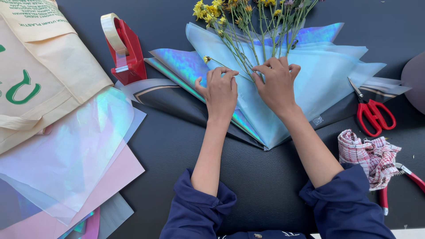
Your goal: The person arranges flowers by placing them on iridescent wrapping paper, cutting the stems with shears, and wiping the stems with a cloth.
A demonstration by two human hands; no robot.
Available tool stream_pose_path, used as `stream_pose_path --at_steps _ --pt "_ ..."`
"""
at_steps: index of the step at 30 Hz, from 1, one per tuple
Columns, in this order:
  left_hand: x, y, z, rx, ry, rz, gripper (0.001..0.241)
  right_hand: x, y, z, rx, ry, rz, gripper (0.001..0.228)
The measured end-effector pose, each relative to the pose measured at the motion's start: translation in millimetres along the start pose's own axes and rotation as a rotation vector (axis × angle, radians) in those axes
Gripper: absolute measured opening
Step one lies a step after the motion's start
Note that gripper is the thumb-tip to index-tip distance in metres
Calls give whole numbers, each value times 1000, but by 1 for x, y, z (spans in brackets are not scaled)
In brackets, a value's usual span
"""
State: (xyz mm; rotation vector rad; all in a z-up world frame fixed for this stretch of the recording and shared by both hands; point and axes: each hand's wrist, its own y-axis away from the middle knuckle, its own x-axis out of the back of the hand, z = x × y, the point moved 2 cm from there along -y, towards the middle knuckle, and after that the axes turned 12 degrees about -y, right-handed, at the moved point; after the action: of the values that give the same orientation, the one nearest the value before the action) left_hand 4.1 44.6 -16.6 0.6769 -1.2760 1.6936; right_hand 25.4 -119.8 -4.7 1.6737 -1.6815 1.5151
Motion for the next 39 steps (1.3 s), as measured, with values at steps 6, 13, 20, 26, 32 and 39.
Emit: stream_pose_path --at_steps 6,13,20,26,32,39 --pt "-7 3 3 -7 -40 -29 17 -19 -5 2 -7 0 -63 6" --pt "-19 0 14 -90 -219 7 16 -18 3 4 -51 38 -115 3" --pt "-47 -6 9 -252 -422 38 8 -27 0 7 -60 -18 -73 20" --pt "-20 -5 7 -227 -270 86 8 -28 -3 10 -102 -45 -38 4" --pt "29 -10 -24 -54 -146 138 16 -21 -31 -22 -15 -127 24 6" --pt "84 -7 -113 246 -208 160 16 -74 -73 -139 117 -373 -53 5"
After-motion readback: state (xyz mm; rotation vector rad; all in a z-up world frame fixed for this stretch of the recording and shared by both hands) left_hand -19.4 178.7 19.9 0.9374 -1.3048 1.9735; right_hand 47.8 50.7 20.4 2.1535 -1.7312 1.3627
